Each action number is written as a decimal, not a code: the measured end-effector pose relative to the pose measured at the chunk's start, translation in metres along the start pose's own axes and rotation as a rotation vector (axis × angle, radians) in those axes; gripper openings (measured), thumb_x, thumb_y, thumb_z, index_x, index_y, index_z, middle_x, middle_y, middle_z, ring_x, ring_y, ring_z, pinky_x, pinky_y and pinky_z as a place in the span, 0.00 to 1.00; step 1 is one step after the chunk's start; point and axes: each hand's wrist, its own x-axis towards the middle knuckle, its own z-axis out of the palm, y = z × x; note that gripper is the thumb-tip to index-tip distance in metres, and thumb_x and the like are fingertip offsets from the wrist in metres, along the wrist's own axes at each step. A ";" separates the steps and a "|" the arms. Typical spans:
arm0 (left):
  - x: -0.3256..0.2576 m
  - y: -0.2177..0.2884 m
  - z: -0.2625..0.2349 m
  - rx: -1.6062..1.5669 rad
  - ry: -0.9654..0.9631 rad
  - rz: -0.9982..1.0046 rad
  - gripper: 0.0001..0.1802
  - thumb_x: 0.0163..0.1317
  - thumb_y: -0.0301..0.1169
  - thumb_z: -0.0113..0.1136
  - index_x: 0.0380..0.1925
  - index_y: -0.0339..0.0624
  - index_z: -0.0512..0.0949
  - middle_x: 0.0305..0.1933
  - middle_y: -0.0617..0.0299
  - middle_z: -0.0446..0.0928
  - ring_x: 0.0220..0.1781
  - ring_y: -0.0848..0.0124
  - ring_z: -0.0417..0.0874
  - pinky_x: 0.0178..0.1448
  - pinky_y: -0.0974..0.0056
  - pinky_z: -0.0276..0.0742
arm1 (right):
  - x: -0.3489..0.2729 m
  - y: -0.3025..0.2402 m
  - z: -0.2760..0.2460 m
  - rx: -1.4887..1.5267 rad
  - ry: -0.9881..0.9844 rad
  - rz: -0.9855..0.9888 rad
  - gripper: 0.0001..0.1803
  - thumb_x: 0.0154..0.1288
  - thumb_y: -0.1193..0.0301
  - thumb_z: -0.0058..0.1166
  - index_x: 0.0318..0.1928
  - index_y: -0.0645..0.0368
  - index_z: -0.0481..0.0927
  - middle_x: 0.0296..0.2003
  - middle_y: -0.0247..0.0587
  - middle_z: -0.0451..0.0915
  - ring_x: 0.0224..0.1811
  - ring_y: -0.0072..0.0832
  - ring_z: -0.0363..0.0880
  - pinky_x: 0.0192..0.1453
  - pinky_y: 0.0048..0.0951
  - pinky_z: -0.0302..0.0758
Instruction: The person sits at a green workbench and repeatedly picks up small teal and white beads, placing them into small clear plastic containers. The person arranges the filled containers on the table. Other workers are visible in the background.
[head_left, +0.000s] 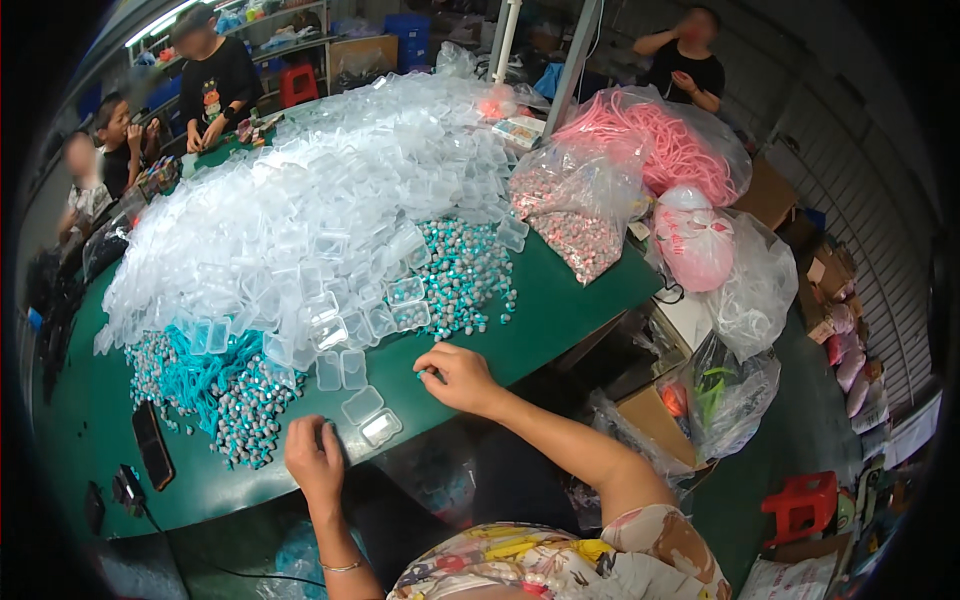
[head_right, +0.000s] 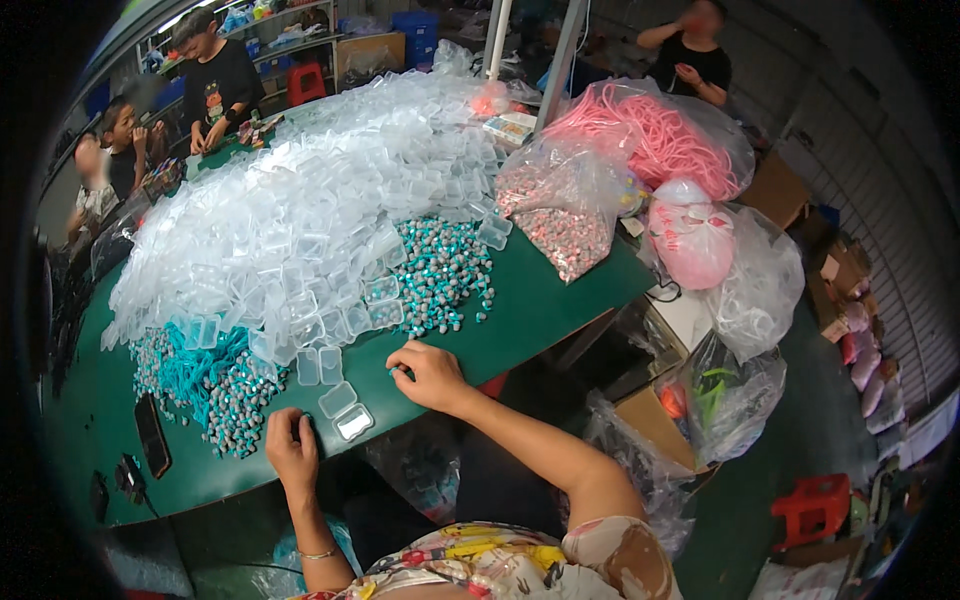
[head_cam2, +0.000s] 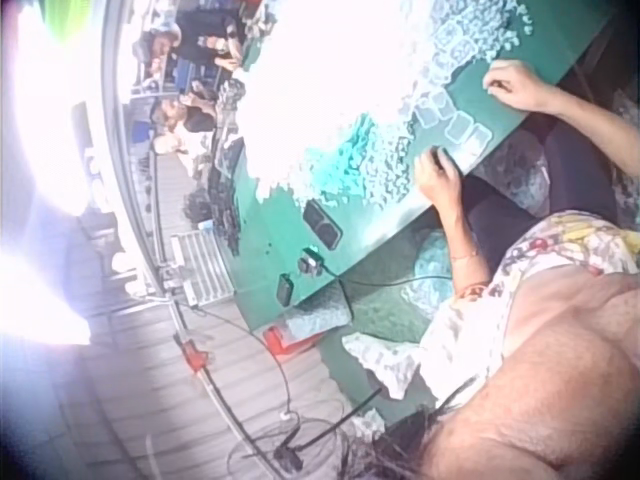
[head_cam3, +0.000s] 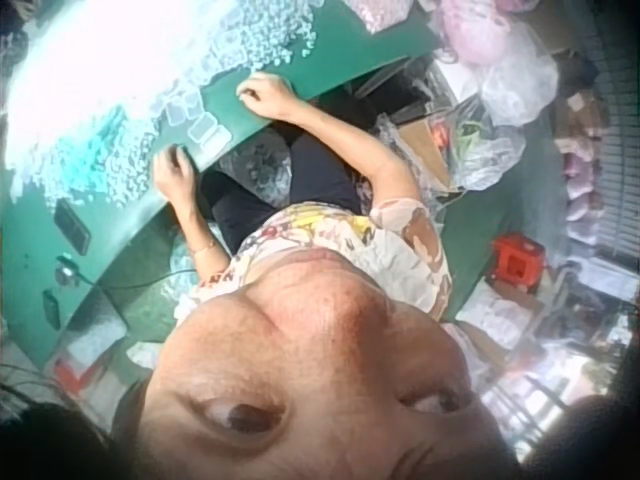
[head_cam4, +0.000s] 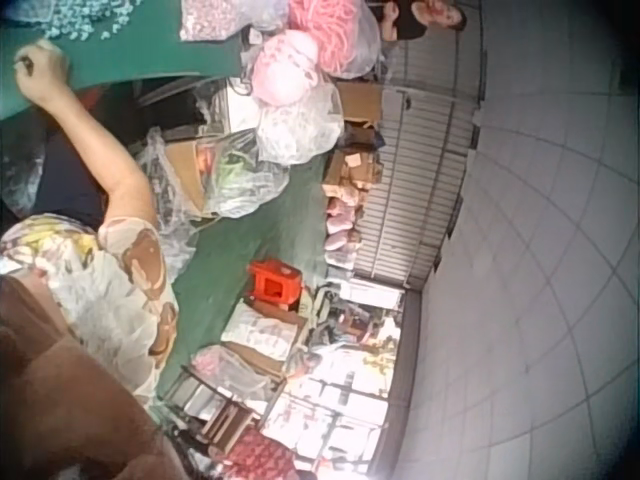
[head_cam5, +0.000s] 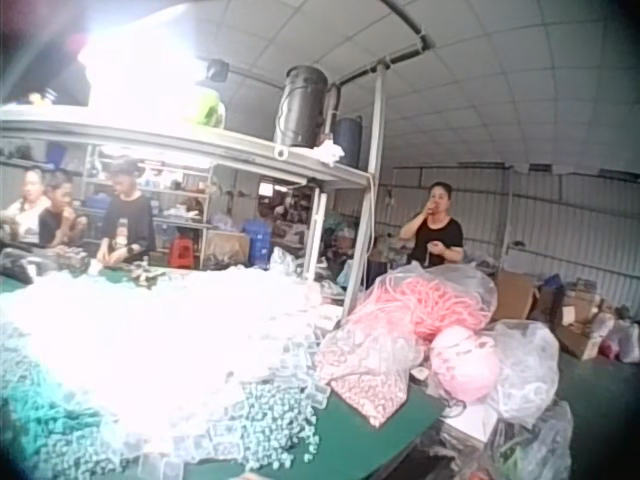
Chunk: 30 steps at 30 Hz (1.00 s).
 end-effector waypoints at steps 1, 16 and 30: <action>0.000 0.000 0.000 0.005 0.003 0.003 0.05 0.58 0.20 0.60 0.35 0.35 0.76 0.34 0.51 0.76 0.37 0.51 0.78 0.41 0.55 0.74 | -0.001 -0.001 0.001 -0.001 0.006 0.002 0.06 0.57 0.73 0.60 0.37 0.54 0.83 0.33 0.35 0.81 0.34 0.33 0.84 0.37 0.35 0.78; -0.003 -0.041 0.015 -0.062 -0.045 0.096 0.08 0.68 0.24 0.58 0.42 0.30 0.77 0.40 0.48 0.78 0.43 0.53 0.80 0.51 0.57 0.76 | -0.004 0.026 0.026 -0.019 0.263 -0.120 0.06 0.54 0.70 0.58 0.34 0.51 0.84 0.30 0.40 0.78 0.33 0.41 0.80 0.35 0.43 0.75; 0.007 -0.069 0.018 0.060 -0.071 0.527 0.19 0.69 0.45 0.59 0.35 0.38 0.80 0.32 0.51 0.79 0.31 0.52 0.80 0.39 0.52 0.77 | 0.019 0.046 0.051 -0.128 0.333 -0.117 0.04 0.40 0.70 0.57 0.21 0.49 0.83 0.24 0.38 0.79 0.31 0.40 0.80 0.33 0.43 0.75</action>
